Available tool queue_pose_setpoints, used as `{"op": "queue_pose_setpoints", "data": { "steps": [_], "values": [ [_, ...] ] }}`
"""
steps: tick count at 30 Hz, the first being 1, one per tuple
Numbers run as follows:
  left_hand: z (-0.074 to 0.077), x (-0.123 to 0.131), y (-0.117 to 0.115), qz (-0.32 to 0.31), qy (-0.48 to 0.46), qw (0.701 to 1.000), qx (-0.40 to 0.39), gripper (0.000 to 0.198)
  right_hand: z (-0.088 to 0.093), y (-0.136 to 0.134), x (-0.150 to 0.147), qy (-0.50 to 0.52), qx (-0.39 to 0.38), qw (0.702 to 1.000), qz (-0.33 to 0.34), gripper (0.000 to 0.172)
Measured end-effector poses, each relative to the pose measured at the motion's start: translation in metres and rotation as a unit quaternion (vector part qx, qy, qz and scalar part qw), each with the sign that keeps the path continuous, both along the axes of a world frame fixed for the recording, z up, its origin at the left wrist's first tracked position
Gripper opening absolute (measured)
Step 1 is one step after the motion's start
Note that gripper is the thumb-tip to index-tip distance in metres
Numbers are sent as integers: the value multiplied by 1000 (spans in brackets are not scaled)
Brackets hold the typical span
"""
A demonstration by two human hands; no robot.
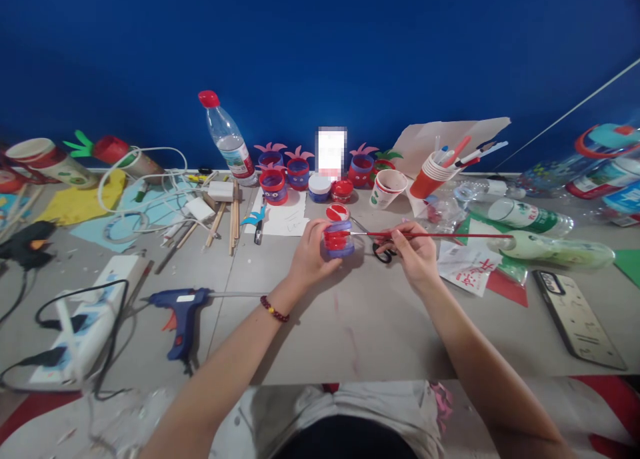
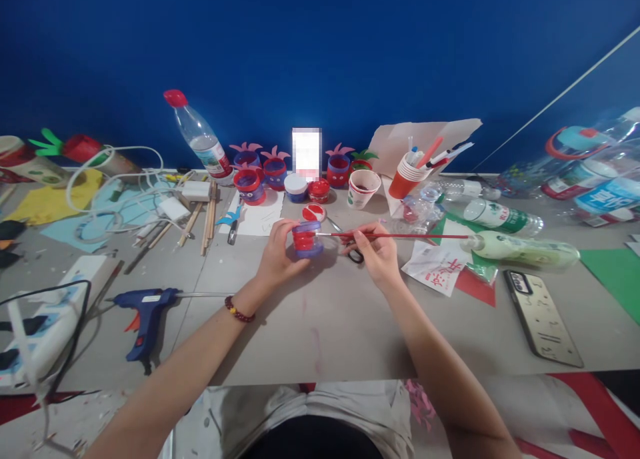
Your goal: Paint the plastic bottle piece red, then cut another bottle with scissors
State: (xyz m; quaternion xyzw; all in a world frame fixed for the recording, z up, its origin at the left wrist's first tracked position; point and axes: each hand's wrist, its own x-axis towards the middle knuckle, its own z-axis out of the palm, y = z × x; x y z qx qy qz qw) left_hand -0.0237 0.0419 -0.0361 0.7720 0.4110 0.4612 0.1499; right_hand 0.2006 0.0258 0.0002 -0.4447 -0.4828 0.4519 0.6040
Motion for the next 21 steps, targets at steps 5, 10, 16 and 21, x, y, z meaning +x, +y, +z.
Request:
{"op": "queue_pose_setpoints", "data": {
  "steps": [5, 10, 16, 21],
  "values": [
    [2, -1, 0, 4, -14, 1000, -12, 66, 2, 3, 3, 2, 6, 1000, -22, 36],
    [2, -2, 2, 9, -24, 1000, -11, 66, 0, 4, 7, 35, 19, 999, -30, 36],
    [2, -1, 3, 12, -1, 1000, -4, 57, -4, -2, 4, 19, 9, 1000, 12, 30],
    [4, 2, 1, 3, 16, 1000, 4, 52, -1, -5, -3, -18, 11, 999, 37, 30]
  ]
}}
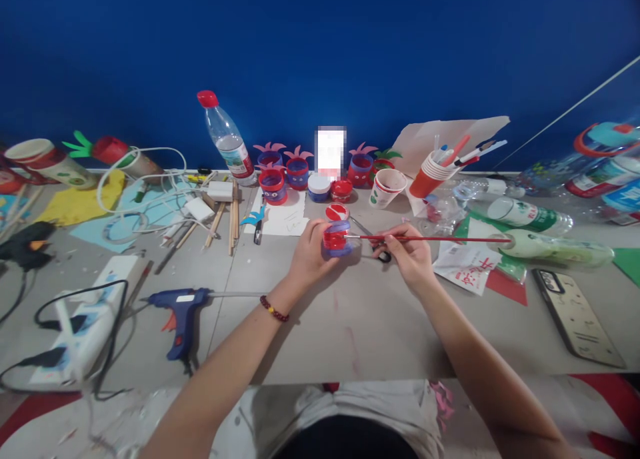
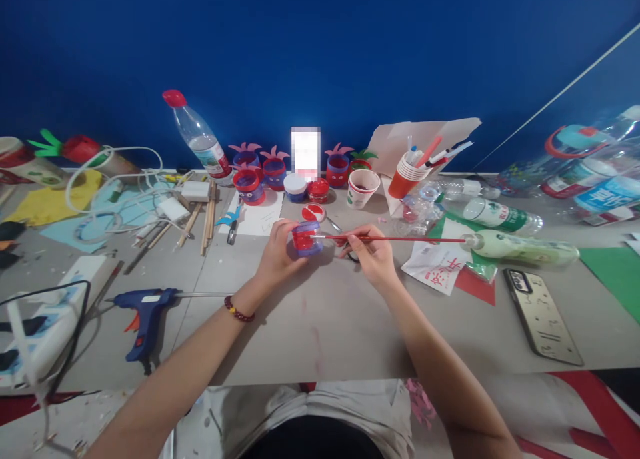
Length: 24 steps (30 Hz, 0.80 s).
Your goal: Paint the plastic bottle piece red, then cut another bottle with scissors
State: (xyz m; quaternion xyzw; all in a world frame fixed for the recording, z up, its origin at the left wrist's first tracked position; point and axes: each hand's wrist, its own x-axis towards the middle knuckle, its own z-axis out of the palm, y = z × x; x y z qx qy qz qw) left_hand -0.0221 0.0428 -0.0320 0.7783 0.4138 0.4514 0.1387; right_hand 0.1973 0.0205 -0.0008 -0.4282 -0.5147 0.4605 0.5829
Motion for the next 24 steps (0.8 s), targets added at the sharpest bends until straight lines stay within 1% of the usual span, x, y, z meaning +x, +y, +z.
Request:
{"op": "queue_pose_setpoints", "data": {
  "steps": [3, 9, 15, 20, 24],
  "values": [
    [-1, 0, 0, -4, 2, 1000, 5, 52, 3, 0, -1, -4, 1, 1000, -5, 33],
    [-5, -3, 1, -6, -4, 1000, -8, 59, 1, 4, 3, -1, -1, 1000, -27, 32],
    [-6, -4, 2, 11, -16, 1000, -2, 63, 1, 9, 8, 15, 0, 998, -58, 36],
    [-8, -4, 3, 18, -43, 999, -19, 69, 0, 11, 11, 49, -6, 997, -59, 36],
    [-7, -4, 2, 17, -45, 999, -15, 71, -2, 10, 11, 75, -23, 996, -53, 33]
  ]
}}
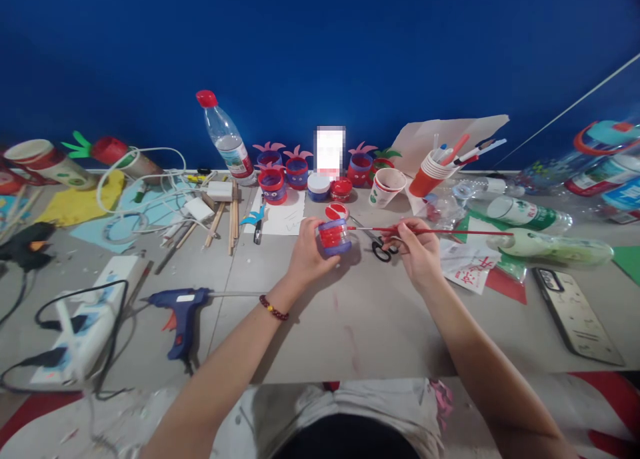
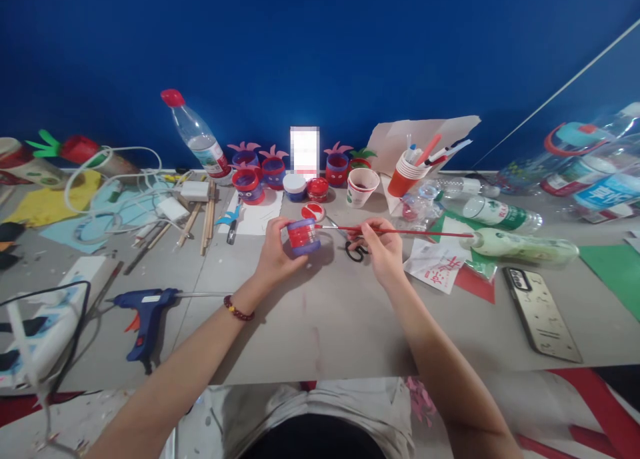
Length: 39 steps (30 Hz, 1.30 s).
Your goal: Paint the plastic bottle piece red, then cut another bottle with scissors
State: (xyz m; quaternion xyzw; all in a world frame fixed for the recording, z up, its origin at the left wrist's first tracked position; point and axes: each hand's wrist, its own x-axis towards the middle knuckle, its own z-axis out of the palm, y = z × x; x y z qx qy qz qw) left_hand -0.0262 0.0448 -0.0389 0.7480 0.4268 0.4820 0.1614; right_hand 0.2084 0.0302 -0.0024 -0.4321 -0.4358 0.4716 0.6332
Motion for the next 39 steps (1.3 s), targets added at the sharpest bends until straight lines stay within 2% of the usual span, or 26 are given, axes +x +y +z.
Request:
{"op": "queue_pose_setpoints", "data": {
  "steps": [9, 18, 24, 31, 39],
  "values": [
    [2, 3, 0, -12, 20, 1000, 17, 65, -4, -6, -11, -12, -51, 998, 17, 39],
    [2, 1, -1, -11, 5, 1000, 24, 66, 1, -1, -6, -22, -54, 998, -22, 42],
    [2, 1, -1, -4, 5, 1000, 13, 68, 2, 1, -3, 22, -44, 997, -53, 41],
    [1, 5, -1, -1, 7, 999, 35, 57, 0, -7, -12, 16, -68, 998, 6, 39],
    [2, 2, -1, 1, 13, 1000, 1, 61, 3, -5, -12, -23, -66, 997, -30, 45]
  ]
}}
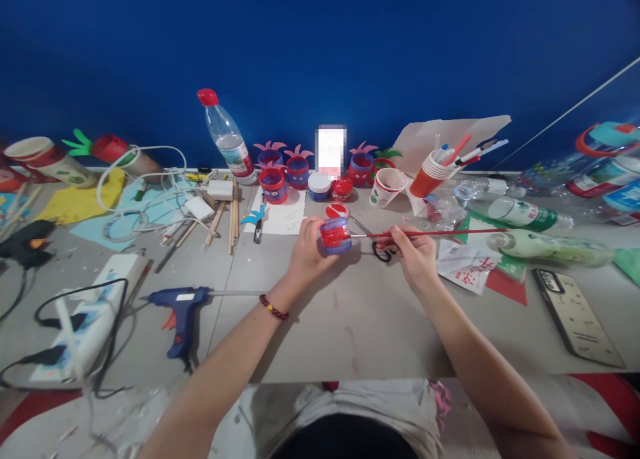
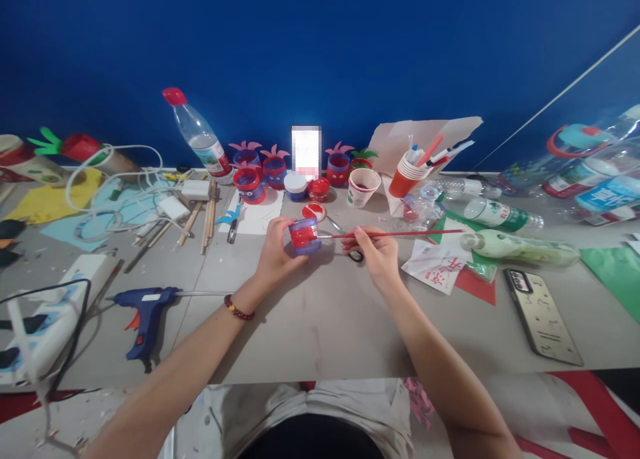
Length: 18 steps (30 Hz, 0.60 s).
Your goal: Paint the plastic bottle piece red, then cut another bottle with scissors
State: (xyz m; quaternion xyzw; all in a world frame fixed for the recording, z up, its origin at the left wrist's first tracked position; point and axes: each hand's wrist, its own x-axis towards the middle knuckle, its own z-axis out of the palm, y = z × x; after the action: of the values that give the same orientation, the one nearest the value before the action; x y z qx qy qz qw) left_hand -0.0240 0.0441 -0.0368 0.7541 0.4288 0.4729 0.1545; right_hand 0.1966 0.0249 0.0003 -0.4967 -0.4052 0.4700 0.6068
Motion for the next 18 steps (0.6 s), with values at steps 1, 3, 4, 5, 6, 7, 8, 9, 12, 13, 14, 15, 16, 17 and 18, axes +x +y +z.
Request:
{"op": "queue_pose_setpoints", "data": {
  "steps": [1, 3, 4, 5, 6, 7, 8, 9, 12, 13, 14, 15, 16, 17, 18],
  "values": [
    [1, 0, 0, 4, -5, 1000, -1, 61, 1, 1, 1, -5, 1, 1000, -4, 45],
    [3, 0, 0, 11, -13, 1000, 0, 60, 2, 3, 4, -12, 2, 1000, -12, 45],
    [3, -1, 0, 12, -14, 1000, 1, 61, 2, 4, 5, -11, 3, 1000, -14, 44],
    [3, -1, 0, 11, -13, 1000, 0, 61, 3, 4, 6, -9, 4, 1000, -16, 44],
    [3, -1, 0, 11, -11, 1000, -2, 62, 3, 5, 7, -5, 7, 1000, -17, 43],
    [2, -2, 1, 11, -10, 1000, -5, 63, 2, 5, 8, -1, 11, 1000, -19, 43],
    [1, -2, 1, 11, -10, 1000, -8, 64, 2, 5, 9, 3, 14, 1000, -20, 42],
    [1, -2, 1, 12, -10, 1000, -10, 64, 0, 4, 10, 8, 16, 1000, -20, 40],
    [1, -1, 1, 18, -7, 1000, -12, 62, -4, 2, 9, 21, 6, 1000, -12, 37],
    [1, -1, 1, 19, -2, 1000, -13, 61, -5, 1, 7, 25, 0, 1000, -7, 36],
    [1, 0, 0, 22, 2, 1000, -15, 60, -6, 0, 5, 28, -6, 1000, 0, 36],
    [2, 0, 0, 24, 7, 1000, -17, 59, -7, -1, 3, 28, -10, 1000, 7, 37],
    [2, 1, 0, 26, 10, 999, -18, 58, -7, -2, 1, 27, -13, 999, 12, 38],
    [2, 1, -1, 27, 12, 999, -19, 58, -6, -3, -1, 23, -14, 1000, 16, 39],
    [2, 1, -1, 27, 12, 999, -18, 57, -5, -4, -3, 17, -13, 1000, 18, 40]
  ]
}}
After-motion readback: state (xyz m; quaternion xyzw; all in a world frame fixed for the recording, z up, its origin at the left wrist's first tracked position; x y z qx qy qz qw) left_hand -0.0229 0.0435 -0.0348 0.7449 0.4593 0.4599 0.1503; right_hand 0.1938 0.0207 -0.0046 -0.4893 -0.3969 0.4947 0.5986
